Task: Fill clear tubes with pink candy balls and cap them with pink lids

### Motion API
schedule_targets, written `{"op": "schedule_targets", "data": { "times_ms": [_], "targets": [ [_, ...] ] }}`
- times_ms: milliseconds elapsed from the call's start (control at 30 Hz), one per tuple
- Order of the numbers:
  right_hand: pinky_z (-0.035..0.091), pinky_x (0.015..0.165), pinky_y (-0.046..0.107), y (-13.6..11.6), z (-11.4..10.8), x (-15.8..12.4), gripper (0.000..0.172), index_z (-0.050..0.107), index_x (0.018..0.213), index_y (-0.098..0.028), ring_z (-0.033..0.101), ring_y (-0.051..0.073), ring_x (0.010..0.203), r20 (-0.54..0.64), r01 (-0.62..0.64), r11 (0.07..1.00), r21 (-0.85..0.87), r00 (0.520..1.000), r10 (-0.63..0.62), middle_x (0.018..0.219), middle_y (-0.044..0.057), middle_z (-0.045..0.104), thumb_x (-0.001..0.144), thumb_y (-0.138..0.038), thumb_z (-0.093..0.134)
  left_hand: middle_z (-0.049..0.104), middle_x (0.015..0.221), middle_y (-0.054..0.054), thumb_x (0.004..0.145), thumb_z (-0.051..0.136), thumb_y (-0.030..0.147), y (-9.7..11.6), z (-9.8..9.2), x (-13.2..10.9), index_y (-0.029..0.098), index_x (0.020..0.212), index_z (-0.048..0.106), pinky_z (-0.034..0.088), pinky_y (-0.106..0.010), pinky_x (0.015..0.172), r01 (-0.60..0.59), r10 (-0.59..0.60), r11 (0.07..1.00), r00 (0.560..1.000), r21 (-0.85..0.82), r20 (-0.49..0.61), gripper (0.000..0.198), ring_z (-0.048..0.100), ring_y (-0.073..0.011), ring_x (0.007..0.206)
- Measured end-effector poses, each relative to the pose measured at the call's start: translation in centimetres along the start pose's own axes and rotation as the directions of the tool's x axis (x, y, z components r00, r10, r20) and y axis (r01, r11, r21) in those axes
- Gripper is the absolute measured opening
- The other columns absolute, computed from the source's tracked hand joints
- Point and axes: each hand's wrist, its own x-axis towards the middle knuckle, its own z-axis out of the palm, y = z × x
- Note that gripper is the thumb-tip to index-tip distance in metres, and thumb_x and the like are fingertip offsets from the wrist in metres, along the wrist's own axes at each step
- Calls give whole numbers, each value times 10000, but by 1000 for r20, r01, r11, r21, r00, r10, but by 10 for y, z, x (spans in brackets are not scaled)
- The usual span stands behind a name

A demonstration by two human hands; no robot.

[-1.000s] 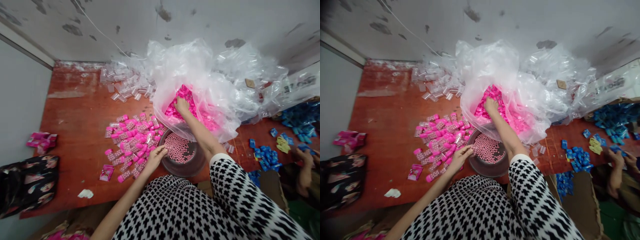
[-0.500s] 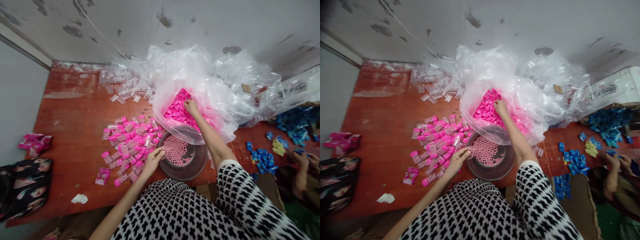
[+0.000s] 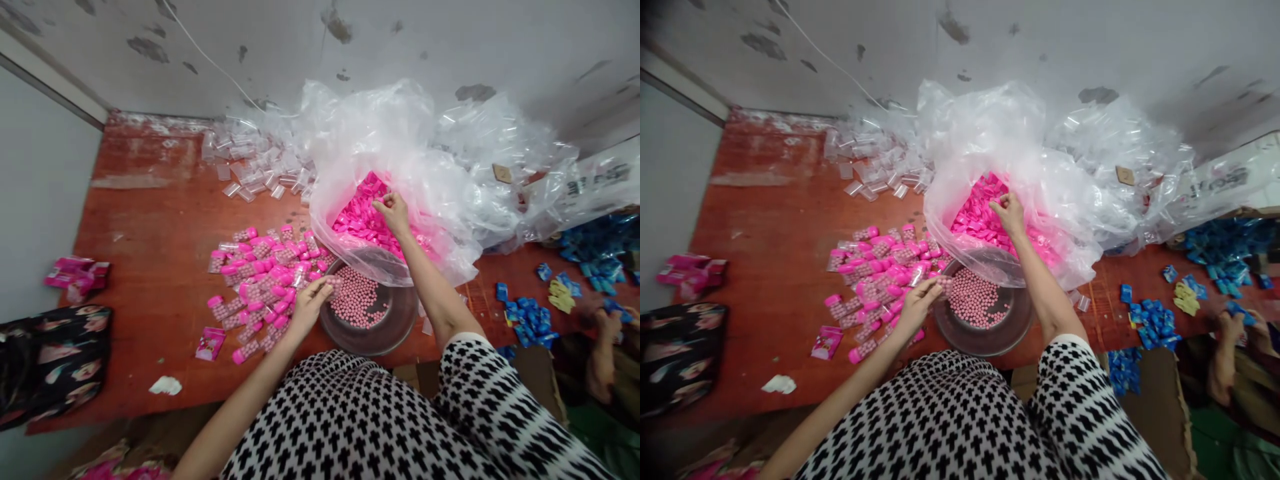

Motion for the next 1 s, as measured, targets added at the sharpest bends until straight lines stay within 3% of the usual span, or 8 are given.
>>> {"op": "schedule_targets", "data": {
  "times_ms": [200,433,500,600,667,767,867,1000],
  "targets": [
    [441,641,252,-39,-26,-101,315,565,996,-175,562,130,617,187,168,984,-55,970,-155,655,-27,581,761,-379,618,707,985,-85,667,707,469,16,29,10,147,999,662,539,-357,818,-133,140,987,987,-89,76,465,663,-209,886],
    [449,929,337,-59,-43,-192,384,539,1243,-220,596,190,1063,442,257,947,192,839,-318,1165,58,634,878,-319,470,710,954,-69,674,717,425,12,36,-8,161,993,667,535,-348,793,-152,170,976,980,-158,106,417,664,-197,849],
    [407,995,366,-58,-51,-204,381,541,1247,-238,545,200,1155,483,265,935,237,803,-350,1225,58,604,879,-308,469,714,936,-72,675,712,437,11,34,-16,158,999,668,539,-350,781,-153,173,977,977,-149,127,430,665,-199,836],
    [429,970,377,-56,-62,-213,330,593,1164,-238,582,203,1092,493,222,936,272,804,-334,1138,53,646,850,-315,530,712,957,-83,688,697,445,7,33,-27,150,1014,667,539,-349,781,-173,187,979,971,-105,148,440,663,-206,857],
    [511,811,332,-53,-68,-215,295,630,1051,-212,647,180,873,469,111,947,300,847,-248,944,38,688,794,-355,614,708,981,-91,704,682,445,4,32,-33,144,1011,670,535,-350,792,-206,212,977,968,-56,135,429,661,-209,875],
    [494,569,244,-51,-72,-218,321,629,902,-181,591,119,590,369,-24,936,351,922,-115,713,-7,650,689,-406,715,708,993,-90,742,651,424,0,33,-42,145,998,683,521,-354,832,-297,283,952,947,79,151,380,658,-208,901],
    [468,568,231,-54,-71,-221,324,633,847,-178,565,107,593,321,41,939,340,934,-157,714,-7,637,656,-415,743,704,1025,-78,778,624,384,-1,35,-49,166,1018,688,503,-347,874,-403,359,885,910,234,209,330,653,-204,939],
    [446,597,239,-58,-68,-227,280,636,791,-172,557,120,645,363,172,950,259,894,-261,731,10,634,687,-416,726,702,1038,-75,812,591,353,2,37,-56,178,1035,689,514,-326,847,-505,433,795,860,337,268,300,661,-198,933]
  ]
}}
